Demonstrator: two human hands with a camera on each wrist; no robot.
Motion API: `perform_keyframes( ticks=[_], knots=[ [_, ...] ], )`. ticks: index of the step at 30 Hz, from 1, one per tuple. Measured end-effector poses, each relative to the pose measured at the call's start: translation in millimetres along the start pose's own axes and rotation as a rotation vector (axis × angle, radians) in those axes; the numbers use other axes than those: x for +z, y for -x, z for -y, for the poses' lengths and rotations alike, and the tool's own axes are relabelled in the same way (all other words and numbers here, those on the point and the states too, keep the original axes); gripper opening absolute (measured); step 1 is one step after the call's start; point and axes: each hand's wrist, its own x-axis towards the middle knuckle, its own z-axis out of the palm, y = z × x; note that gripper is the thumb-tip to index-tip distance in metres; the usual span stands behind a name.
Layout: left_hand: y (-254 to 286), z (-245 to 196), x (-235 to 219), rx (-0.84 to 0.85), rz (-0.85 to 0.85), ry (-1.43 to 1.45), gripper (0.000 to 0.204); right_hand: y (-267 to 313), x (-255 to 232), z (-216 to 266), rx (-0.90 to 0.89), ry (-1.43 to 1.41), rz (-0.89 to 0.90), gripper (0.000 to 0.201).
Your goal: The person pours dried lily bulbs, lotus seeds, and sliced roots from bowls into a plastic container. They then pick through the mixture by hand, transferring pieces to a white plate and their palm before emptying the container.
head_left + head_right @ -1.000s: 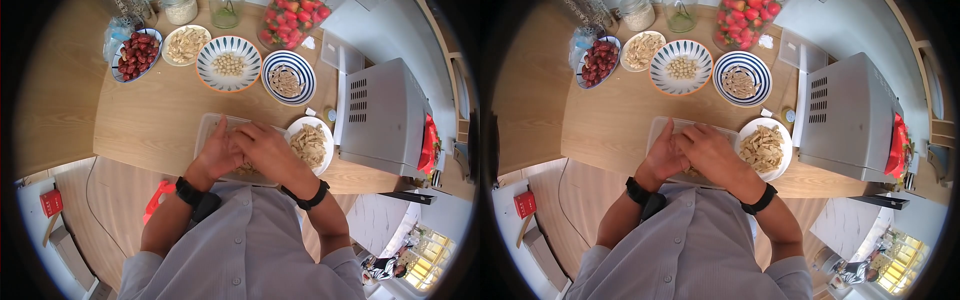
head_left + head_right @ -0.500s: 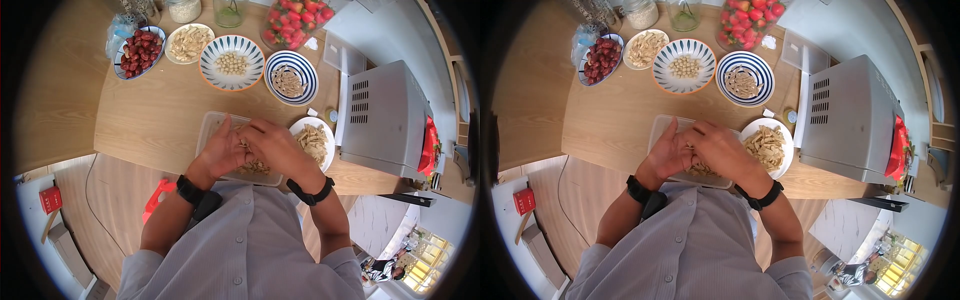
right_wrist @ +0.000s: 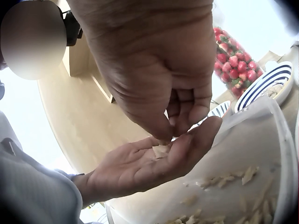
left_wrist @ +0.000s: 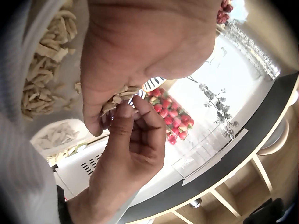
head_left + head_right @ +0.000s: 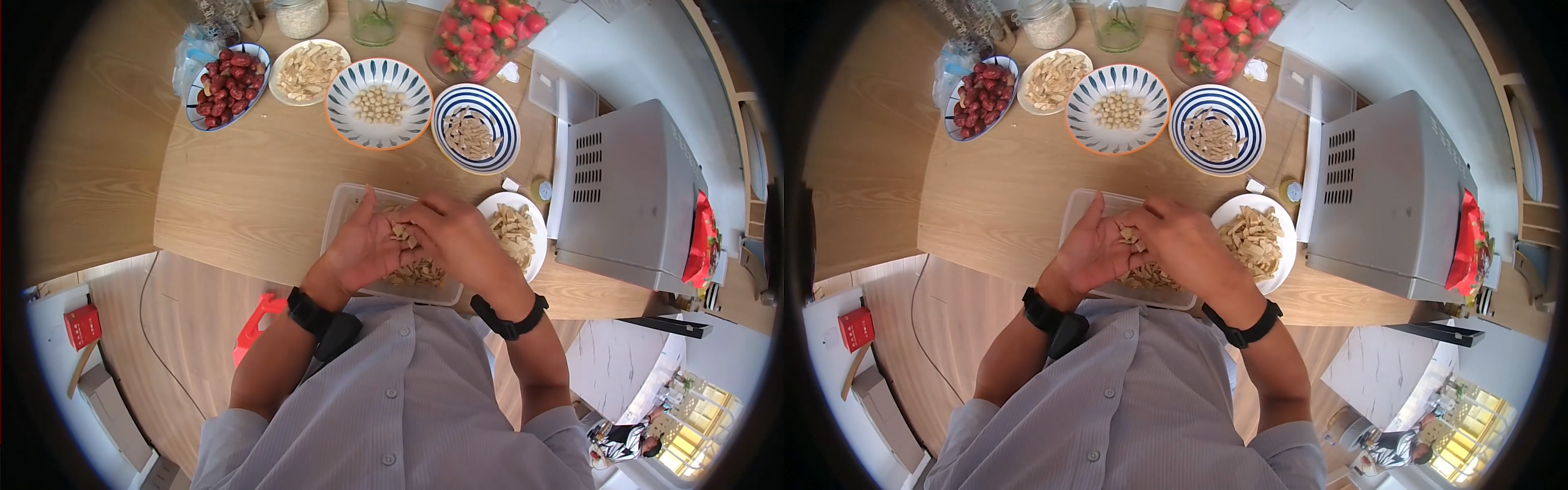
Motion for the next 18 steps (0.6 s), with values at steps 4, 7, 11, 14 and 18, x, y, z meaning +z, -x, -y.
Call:
perform_keyframes(
  ticks=[4,7,11,14,18],
  knots=[
    [-0.3,0.0,1.1,-0.013,0.017,0.038,0.088,0.6,1.8,0.6,-0.064,0.135,0.01,0.033],
    [-0.7,-0.5,-0.7,-0.019,0.09,0.103,0.089,0.7,-0.3,7.1,-0.084,0.159,0.027,0.033],
    [2.1,-1.6,17.0,-0.025,-0.088,0.037,0.088,-0.2,-2.2,13.8,-0.107,0.239,0.03,0.032],
    [1.7,-1.4,16.2,-0.026,-0.062,0.057,0.09,0.5,-0.7,15.0,-0.06,0.289,0.047,0.032],
    [0.7,-0.9,8.1,-0.019,-0.002,0.057,0.091,1.0,-1.0,11.2,-0.012,0.2,0.035,0.024]
  ],
)
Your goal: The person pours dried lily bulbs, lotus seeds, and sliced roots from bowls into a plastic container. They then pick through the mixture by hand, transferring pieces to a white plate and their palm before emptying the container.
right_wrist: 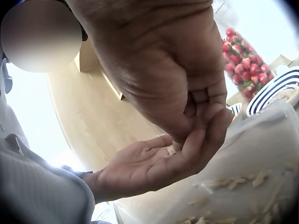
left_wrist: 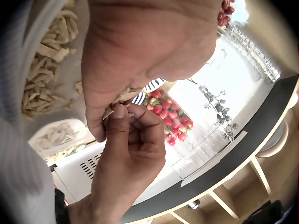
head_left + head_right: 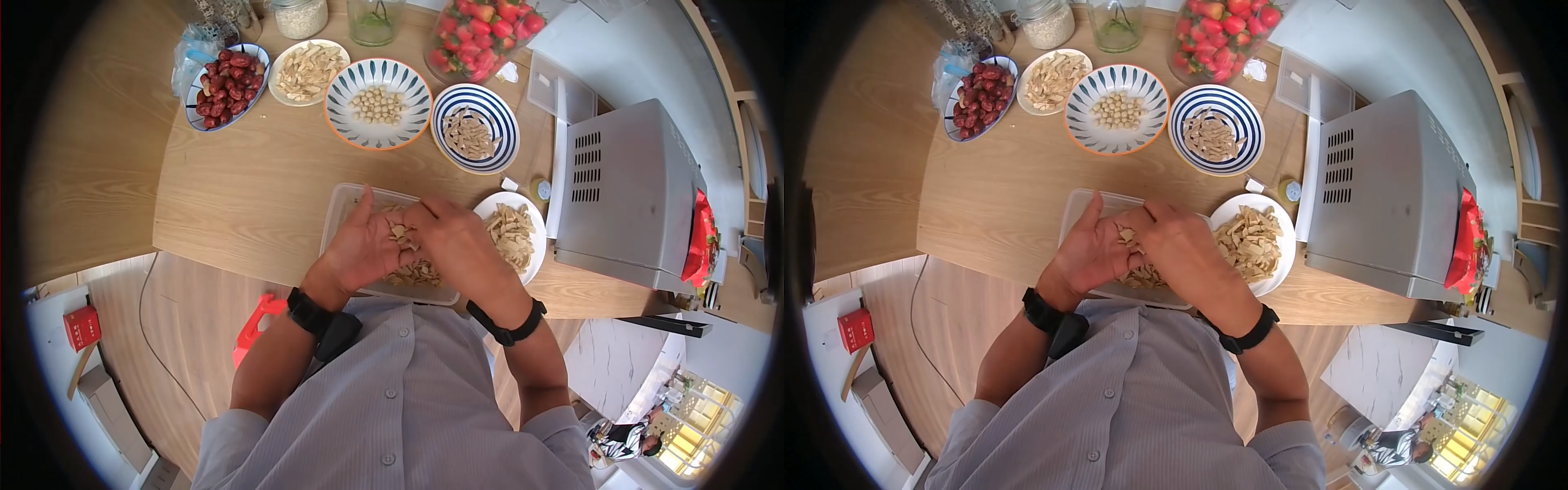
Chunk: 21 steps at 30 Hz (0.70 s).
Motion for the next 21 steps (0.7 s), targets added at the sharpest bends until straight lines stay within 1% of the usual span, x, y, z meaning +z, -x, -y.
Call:
perform_keyframes(
  ticks=[1,2,4,5,7,8,10,14,16,17,19,20,21],
  knots=[
    [0.1,0.2,-0.3,0.002,-0.002,0.0,0.091,0.0,-0.4,-0.3,-0.002,0.008,0.007,0.023],
    [-0.3,0.3,-3.8,-0.001,0.04,0.005,0.09,0.1,-0.7,-0.2,-0.003,0.016,0.015,0.021],
    [-1.4,-0.8,-7.4,-0.007,0.127,0.014,0.089,-0.1,-2.6,0.8,-0.013,0.031,0.019,0.029],
    [-1.2,0.2,-7.3,-0.005,0.052,0.009,0.089,-0.3,-3.1,1.1,-0.018,0.039,0.021,0.033],
    [1.0,-0.1,8.3,0.001,-0.097,-0.002,0.087,-0.4,-1.2,2.4,-0.099,0.027,-0.021,0.032],
    [-0.1,-0.2,1.7,-0.004,0.001,0.022,0.087,-0.3,-0.2,3.1,-0.139,0.021,-0.043,0.032],
    [-5.2,-0.5,-17.2,-0.016,0.202,0.068,0.086,0.4,1.4,3.0,-0.169,0.083,-0.015,0.032],
    [-4.5,2.1,-25.9,-0.03,0.142,0.033,0.082,0.5,8.5,3.2,-0.226,0.087,-0.006,0.029],
    [-4.0,3.0,-20.4,-0.042,0.141,0.041,0.08,-0.8,5.0,7.2,-0.223,0.098,0.049,0.027],
    [-3.2,3.2,-17.0,-0.036,0.111,0.026,0.079,-1.4,3.2,8.6,-0.222,0.103,0.077,0.027],
    [-1.3,4.1,-11.9,-0.021,0.052,-0.005,0.077,-1.6,2.0,8.6,-0.199,0.093,0.144,0.034],
    [-2.0,4.0,-16.4,-0.026,0.08,-0.009,0.077,-2.4,1.9,8.3,-0.189,0.088,0.178,0.037],
    [-2.7,2.8,-19.9,-0.029,0.109,-0.013,0.077,-3.1,2.6,5.9,-0.21,0.052,0.148,0.034]
  ],
)
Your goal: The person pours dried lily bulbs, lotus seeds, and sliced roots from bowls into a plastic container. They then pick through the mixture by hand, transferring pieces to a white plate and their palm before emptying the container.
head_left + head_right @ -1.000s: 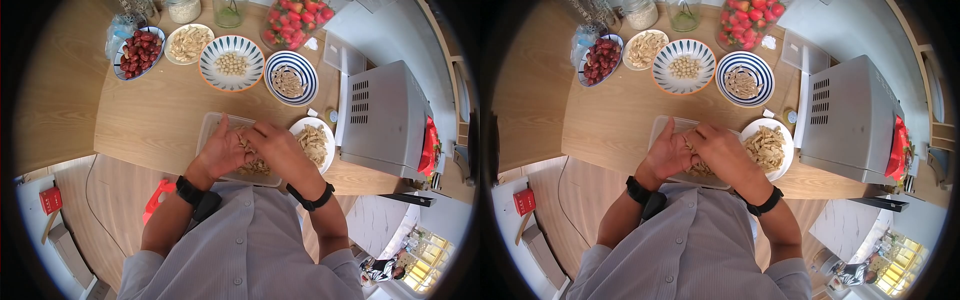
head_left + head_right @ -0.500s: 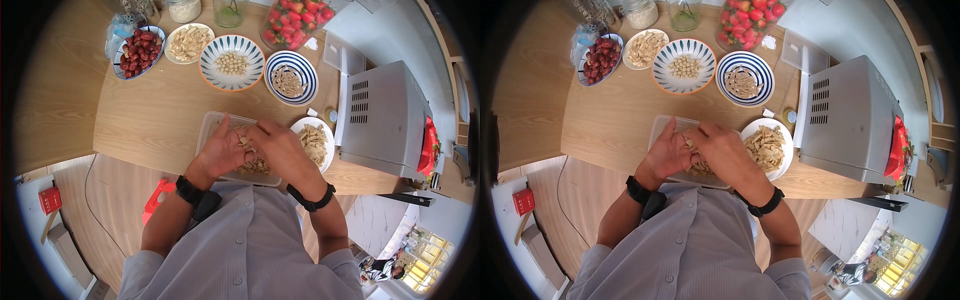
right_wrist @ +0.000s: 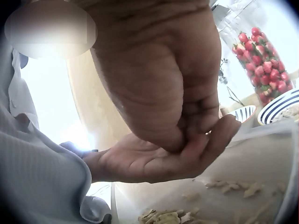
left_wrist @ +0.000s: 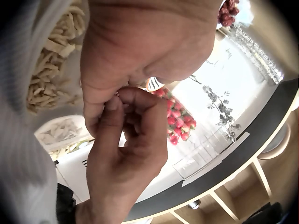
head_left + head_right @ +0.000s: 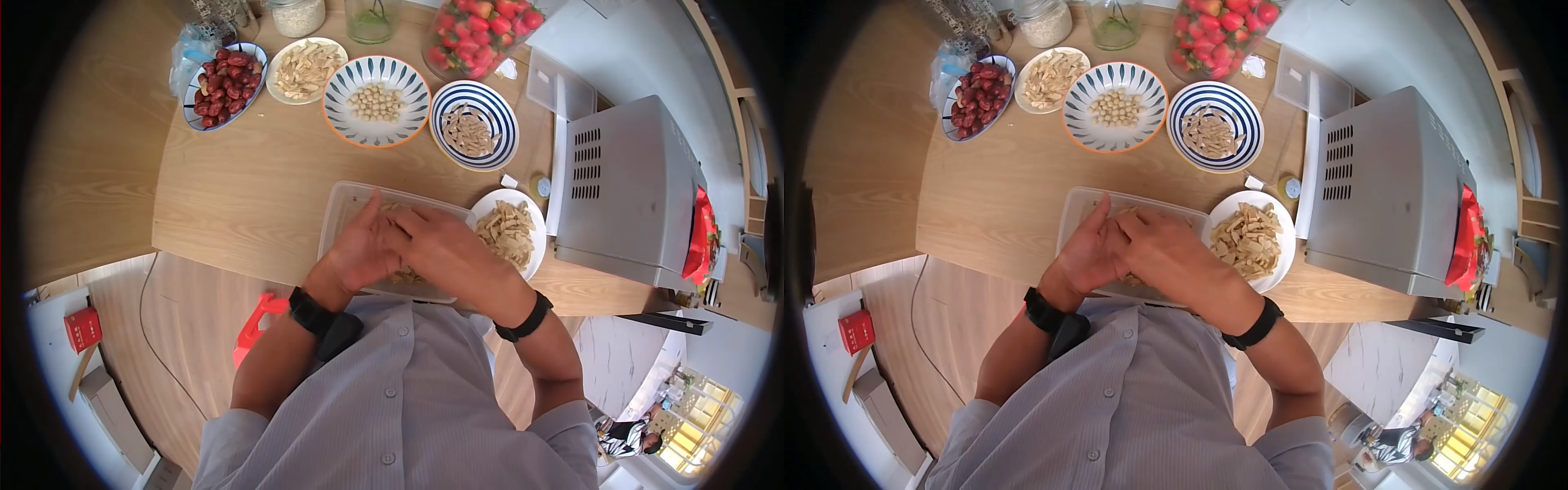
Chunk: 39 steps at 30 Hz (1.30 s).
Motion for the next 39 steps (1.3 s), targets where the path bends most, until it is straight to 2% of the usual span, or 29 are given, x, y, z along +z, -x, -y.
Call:
perform_keyframes(
  ticks=[1,4,8,13,19,22,23,25,26,29,32,35,37,39],
  knots=[
    [-0.4,-0.6,-2.3,-0.004,0.029,-0.004,0.077,0.4,0.9,-4.1,-0.023,-0.031,-0.034,0.031],
    [0.2,-0.5,14.9,0.014,-0.124,-0.102,0.073,2.1,-3.4,-12.6,-0.011,-0.087,-0.041,0.03],
    [0.2,0.2,17.1,0.003,-0.157,-0.108,0.076,5.0,7.1,-14.7,-0.048,-0.007,-0.035,0.036],
    [0.3,-0.4,8.9,-0.002,-0.17,-0.096,0.07,6.8,17.9,-9.9,0.01,0.003,-0.043,0.031],
    [0.3,-1.5,16.9,-0.001,-0.149,-0.122,0.068,8.1,4.4,-19.3,0.031,-0.205,-0.039,0.031],
    [-0.5,-4.3,2.8,-0.012,0.061,-0.04,0.063,11.6,-0.4,-27.4,0.13,-0.463,-0.056,0.025],
    [-0.4,-2.2,1.3,-0.005,-0.033,-0.078,0.059,12.9,-2.7,-30.0,0.177,-0.569,-0.071,0.024],
    [0.5,-4.1,33.1,0.011,-0.22,-0.154,0.052,12.2,-10.1,-34.8,0.206,-0.647,-0.137,0.016],
    [1.7,-5.5,37.2,0.003,-0.188,-0.162,0.05,11.9,-13.9,-39.1,0.221,-0.686,-0.17,0.012],
    [3.2,-6.6,42.7,-0.003,-0.112,-0.186,0.046,10.9,-25.1,-91.5,0.468,-0.596,-0.407,0.01],
    [4.0,-5.6,44.6,0.005,-0.076,-0.219,0.048,-0.9,-29.0,-134.7,0.466,-0.36,-0.465,0.009],
    [3.8,-6.5,48.0,0.0,-0.064,-0.205,0.049,-14.6,-19.7,-164.5,0.34,-0.19,-0.502,0.01],
    [3.9,-8.2,51.1,-0.016,-0.078,-0.121,0.049,-20.8,-12.5,-180.8,0.376,-0.11,-0.487,0.007],
    [5.7,-9.7,50.9,0.0,-0.043,-0.176,0.049,-23.8,-5.2,-192.2,0.412,-0.042,-0.471,0.006]
  ],
)
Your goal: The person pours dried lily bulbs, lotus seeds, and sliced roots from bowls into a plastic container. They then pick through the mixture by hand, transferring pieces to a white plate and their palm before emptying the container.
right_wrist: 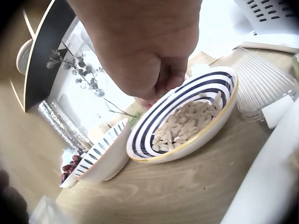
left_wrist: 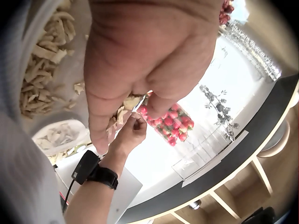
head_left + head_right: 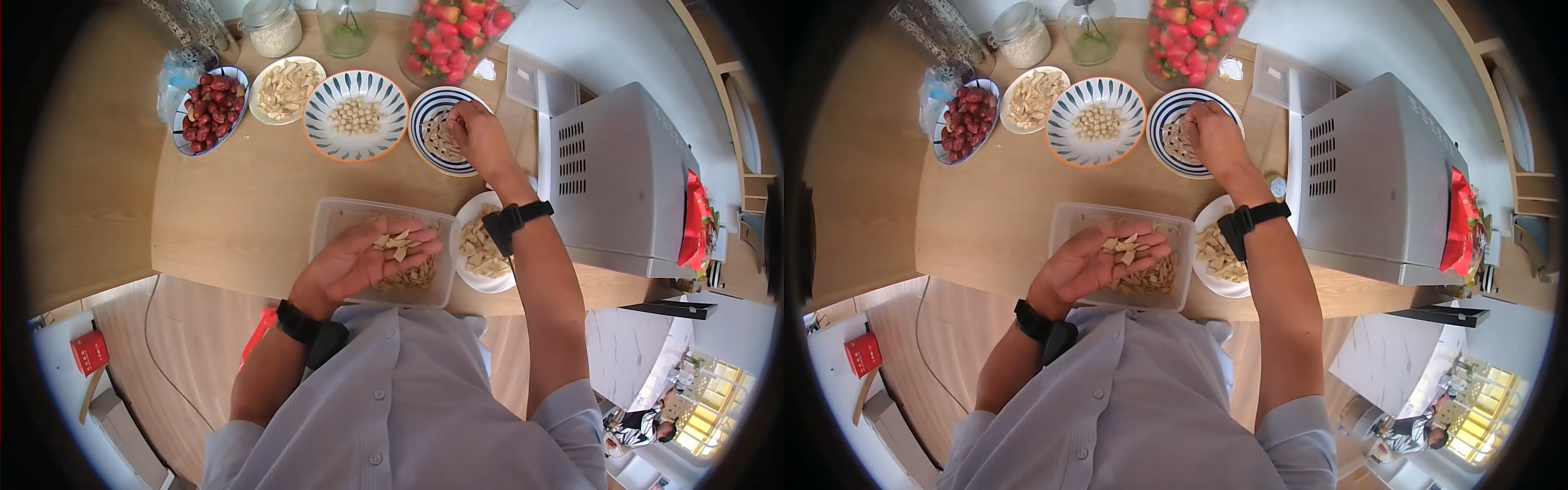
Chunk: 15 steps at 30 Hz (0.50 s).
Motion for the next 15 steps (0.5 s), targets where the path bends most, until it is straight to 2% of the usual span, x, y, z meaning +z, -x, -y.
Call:
perform_keyframes(
  ticks=[3,6,9,11,12,15],
  knots=[
    [1.3,0.4,-2.8,0.015,0.005,-0.027,0.048,-0.8,12.7,-15.6,-0.023,0.16,0.042,0.009],
    [-0.8,2.9,-7.9,0.035,0.036,-0.049,0.048,1.9,18.8,-25.0,0.021,0.086,0.067,0.013],
    [-1.6,2.1,-7.9,0.042,0.045,-0.065,0.048,6.4,20.6,-24.3,0.026,0.098,0.018,0.017],
    [-1.5,1.7,-7.5,0.039,0.031,-0.069,0.049,12.5,19.7,-19.4,0.006,0.052,-0.092,0.019],
    [-1.2,2.4,-7.7,0.038,0.02,-0.068,0.049,16.9,18.2,-13.0,-0.005,0.028,-0.143,0.02],
    [-1.7,2.9,-9.7,0.054,-0.015,-0.082,0.048,34.0,-8.3,42.1,0.12,-0.142,-0.084,0.026]
  ],
)
